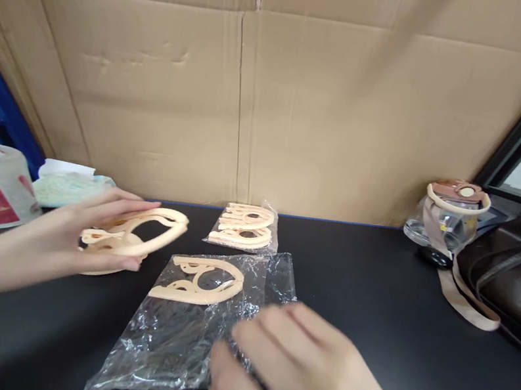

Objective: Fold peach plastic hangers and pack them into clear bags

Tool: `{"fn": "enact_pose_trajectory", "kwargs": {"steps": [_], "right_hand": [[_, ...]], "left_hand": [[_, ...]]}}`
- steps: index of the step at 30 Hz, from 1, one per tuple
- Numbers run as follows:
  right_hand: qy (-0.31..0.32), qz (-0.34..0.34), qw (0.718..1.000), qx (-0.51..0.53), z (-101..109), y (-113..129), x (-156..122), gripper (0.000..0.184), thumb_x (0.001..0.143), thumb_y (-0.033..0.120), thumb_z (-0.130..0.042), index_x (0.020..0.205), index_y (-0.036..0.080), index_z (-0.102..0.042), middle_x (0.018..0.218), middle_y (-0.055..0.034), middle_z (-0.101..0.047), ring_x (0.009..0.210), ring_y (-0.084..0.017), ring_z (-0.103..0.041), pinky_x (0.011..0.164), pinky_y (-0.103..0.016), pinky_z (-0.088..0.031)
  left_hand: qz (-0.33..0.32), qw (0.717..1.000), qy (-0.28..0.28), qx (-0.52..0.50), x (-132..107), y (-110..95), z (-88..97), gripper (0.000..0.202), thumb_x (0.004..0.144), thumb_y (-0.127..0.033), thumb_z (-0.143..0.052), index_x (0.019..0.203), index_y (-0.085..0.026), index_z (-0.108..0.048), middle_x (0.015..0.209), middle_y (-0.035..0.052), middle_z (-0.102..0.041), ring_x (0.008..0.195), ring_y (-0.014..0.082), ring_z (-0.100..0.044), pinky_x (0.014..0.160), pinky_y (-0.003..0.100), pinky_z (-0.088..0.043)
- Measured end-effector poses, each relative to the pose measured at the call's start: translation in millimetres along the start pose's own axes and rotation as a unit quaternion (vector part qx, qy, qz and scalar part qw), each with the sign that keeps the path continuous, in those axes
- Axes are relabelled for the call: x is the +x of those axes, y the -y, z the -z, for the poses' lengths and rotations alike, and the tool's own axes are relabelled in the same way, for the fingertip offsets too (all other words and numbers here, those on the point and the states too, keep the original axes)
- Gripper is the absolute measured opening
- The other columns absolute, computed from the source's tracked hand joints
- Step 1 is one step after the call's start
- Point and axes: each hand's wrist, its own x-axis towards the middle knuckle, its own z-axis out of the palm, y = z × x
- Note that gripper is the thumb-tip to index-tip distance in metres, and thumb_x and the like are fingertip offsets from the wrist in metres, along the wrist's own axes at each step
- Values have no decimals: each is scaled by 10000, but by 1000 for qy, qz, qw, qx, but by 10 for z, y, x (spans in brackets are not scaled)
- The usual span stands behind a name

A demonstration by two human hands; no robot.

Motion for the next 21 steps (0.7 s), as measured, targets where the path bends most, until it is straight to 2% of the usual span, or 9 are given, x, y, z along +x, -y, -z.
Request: {"fn": "enact_pose_trajectory", "kwargs": {"steps": [2, 4, 7, 9, 13, 15, 18, 21], "right_hand": [[-12, -6, 1000, -14, 44, -109, 276, 221, 895, 248, -511, 1085, 220, -621, 1069, -92, -678, 944, -246, -639, 761, -389, -561], [-13, -34, 999, 10, 32, -184, 447, 382, 886, 366, -555, 1233, 208, -529, 1289, -123, -564, 1152, -289, -544, 883, -448, -526], [25, -59, 994, 84, -60, -260, 489, 626, 833, 468, -626, 1361, 231, -386, 1418, -103, -448, 1312, -269, -403, 1049, -461, -413], [51, -78, 985, 142, -127, -301, 438, 680, 819, 454, -652, 1391, 270, -333, 1434, -77, -436, 1323, -251, -398, 1073, -450, -388], [78, -145, 957, 238, -215, -368, 354, 903, 774, 382, -718, 1469, 346, -143, 1432, -68, -446, 1258, -263, -487, 1009, -441, -453], [93, -157, 948, 262, -235, -396, 347, 946, 767, 358, -727, 1476, 371, -100, 1397, -52, -489, 1219, -247, -526, 990, -418, -468], [104, -164, 945, 263, -221, -470, 341, 978, 734, 385, -748, 1473, 377, -108, 1343, -37, -533, 1175, -228, -554, 964, -391, -483], [89, -182, 956, 214, -130, -630, 304, 1000, 710, 412, -754, 1480, 346, -119, 1311, -51, -542, 1159, -239, -555, 954, -398, -481]], "left_hand": [[-48, 999, 15, -18, 39, -274, -122, 623, 792, -561, -620, 1321, -279, -451, 1234, 32, -494, 1097, 241, -544, 928, 340, -463], [-77, 996, 33, -33, 64, -507, -259, 651, 773, -565, -641, 1328, -289, -441, 1275, 47, -490, 1110, 249, -553, 932, 354, -479], [-112, 991, 38, -55, 82, -713, -430, 650, 774, -522, -665, 1330, -289, -423, 1314, 63, -491, 1183, 269, -514, 976, 393, -461], [-113, 991, 40, -67, 86, -759, -504, 649, 761, -504, -687, 1309, -282, -422, 1298, 65, -517, 1188, 279, -513, 983, 416, -453], [-82, 990, 66, -99, 73, -763, -592, 620, 715, -543, -711, 1202, -255, -456, 1220, 70, -577, 1104, 293, -576, 923, 439, -482], [-67, 990, 79, -100, 60, -762, -625, 631, 697, -576, -711, 1175, -251, -458, 1225, 80, -576, 1102, 308, -576, 898, 452, -492], [-71, 988, 85, -107, 39, -752, -655, 709, 720, -611, -671, 1274, -275, -383, 1316, 85, -521, 1169, 309, -531, 925, 464, -479], [-90, 986, 64, -122, 21, -706, -646, 693, 833, -556, -578, 1389, -289, -260, 1439, 70, -406, 1299, 271, -414, 1049, 438, -392]]}}
